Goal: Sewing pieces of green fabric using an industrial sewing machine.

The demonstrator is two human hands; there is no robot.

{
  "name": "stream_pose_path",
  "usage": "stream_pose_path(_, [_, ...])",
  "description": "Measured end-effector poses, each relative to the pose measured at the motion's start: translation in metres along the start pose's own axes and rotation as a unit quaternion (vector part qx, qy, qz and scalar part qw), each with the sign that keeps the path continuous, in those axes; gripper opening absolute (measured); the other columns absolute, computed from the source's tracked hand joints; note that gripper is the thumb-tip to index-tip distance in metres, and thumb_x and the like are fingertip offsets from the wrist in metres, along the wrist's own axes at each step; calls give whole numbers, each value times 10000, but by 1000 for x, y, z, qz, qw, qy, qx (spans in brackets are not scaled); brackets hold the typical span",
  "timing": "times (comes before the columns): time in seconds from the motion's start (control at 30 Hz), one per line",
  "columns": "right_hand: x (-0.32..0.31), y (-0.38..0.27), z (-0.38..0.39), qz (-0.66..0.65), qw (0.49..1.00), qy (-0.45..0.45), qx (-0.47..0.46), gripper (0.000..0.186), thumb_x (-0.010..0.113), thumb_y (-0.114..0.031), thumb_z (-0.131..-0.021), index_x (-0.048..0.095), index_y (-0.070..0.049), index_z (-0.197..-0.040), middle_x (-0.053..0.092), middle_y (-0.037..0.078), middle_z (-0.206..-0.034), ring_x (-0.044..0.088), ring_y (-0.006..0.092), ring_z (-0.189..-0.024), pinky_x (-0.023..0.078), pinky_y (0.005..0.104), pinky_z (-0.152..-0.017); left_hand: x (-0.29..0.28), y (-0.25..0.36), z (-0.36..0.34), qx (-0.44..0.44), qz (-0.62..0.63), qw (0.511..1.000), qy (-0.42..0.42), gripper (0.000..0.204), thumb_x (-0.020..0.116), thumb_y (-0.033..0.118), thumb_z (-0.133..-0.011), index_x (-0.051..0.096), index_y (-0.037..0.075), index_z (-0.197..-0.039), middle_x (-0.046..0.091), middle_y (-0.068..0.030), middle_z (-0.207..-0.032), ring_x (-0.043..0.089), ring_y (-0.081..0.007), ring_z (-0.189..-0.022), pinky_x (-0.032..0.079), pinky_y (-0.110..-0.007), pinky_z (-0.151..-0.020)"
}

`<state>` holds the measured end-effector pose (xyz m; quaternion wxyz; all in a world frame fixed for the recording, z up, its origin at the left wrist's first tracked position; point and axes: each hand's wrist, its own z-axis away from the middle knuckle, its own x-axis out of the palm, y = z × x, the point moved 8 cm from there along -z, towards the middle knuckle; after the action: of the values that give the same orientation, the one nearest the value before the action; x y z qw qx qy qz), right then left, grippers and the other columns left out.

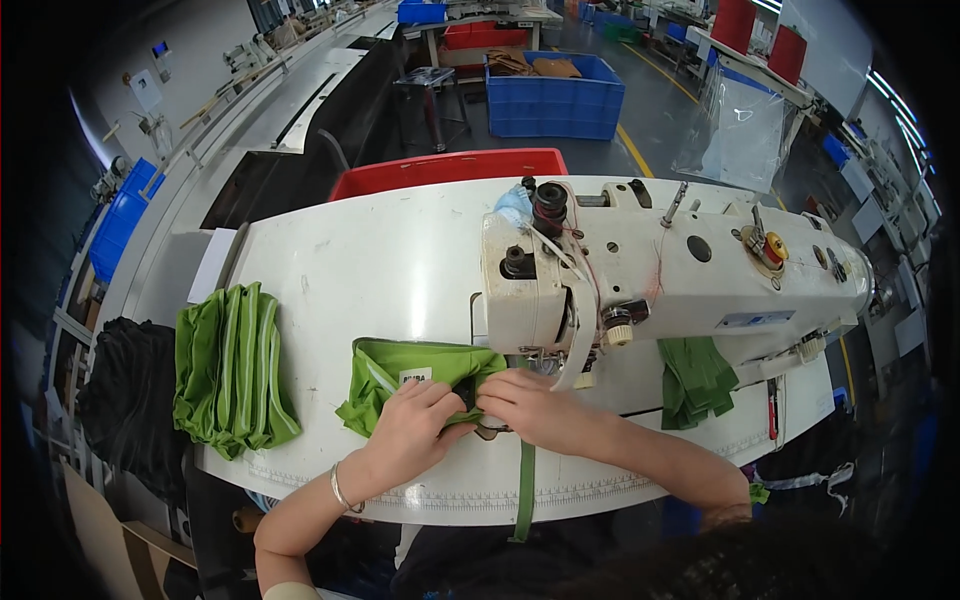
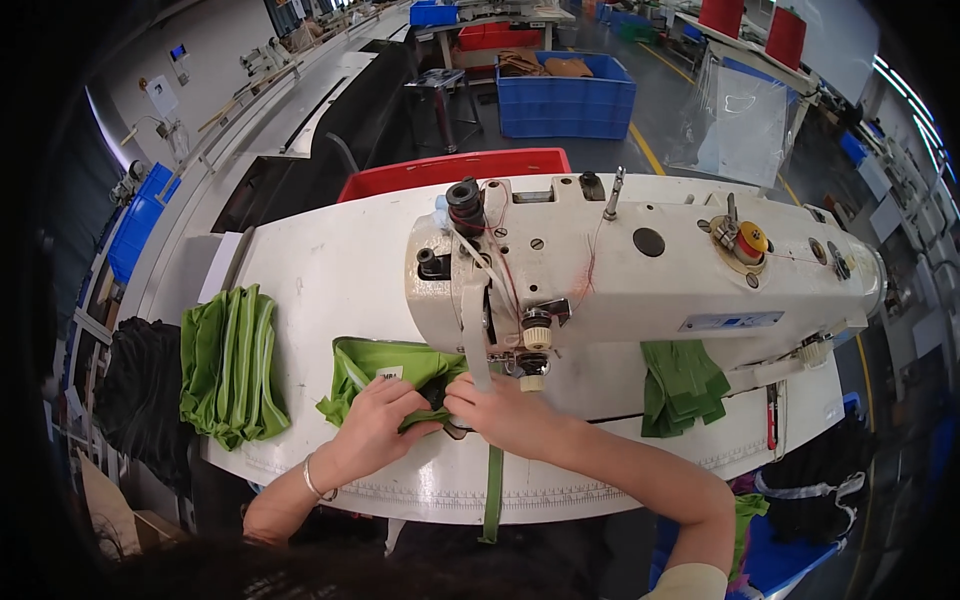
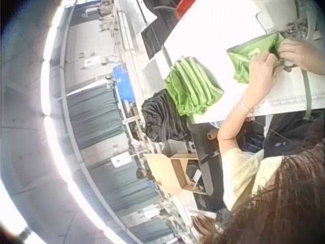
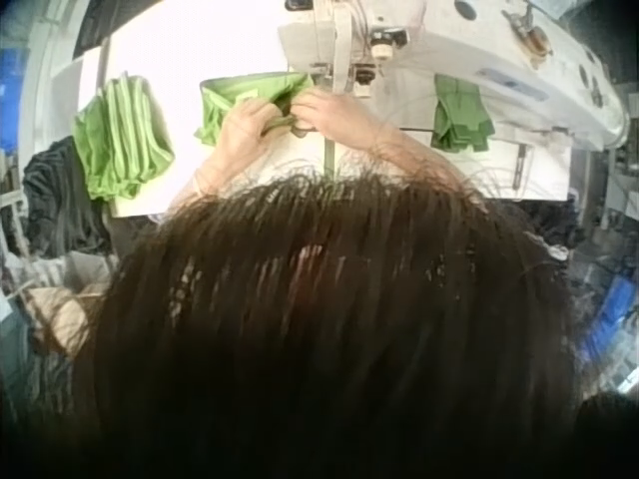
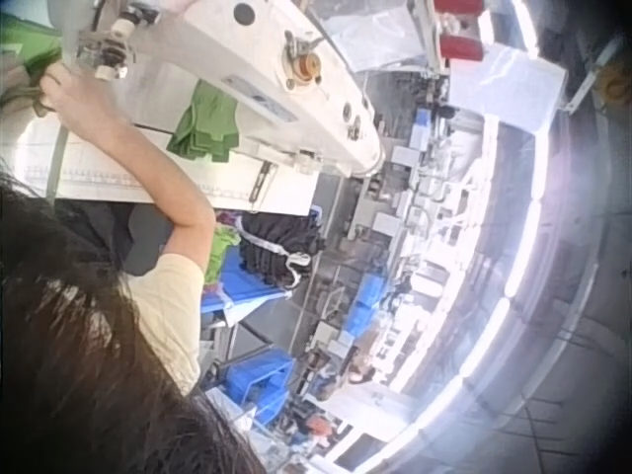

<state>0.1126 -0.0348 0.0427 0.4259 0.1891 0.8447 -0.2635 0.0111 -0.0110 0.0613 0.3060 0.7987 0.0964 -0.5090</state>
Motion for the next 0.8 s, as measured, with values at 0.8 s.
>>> stream_pose_path(0.8, [50, -23, 5, -61, 989, -66, 119, 586, 696, -372, -751, 520, 88, -1069, 491, 267, -1108, 453, 394, -1048, 329, 537, -935, 17, 35, -23, 69, -131, 985, 85, 337, 580, 38, -623, 578, 7, -959, 500, -100, -855, 494, -248, -807, 414, -349, -692])
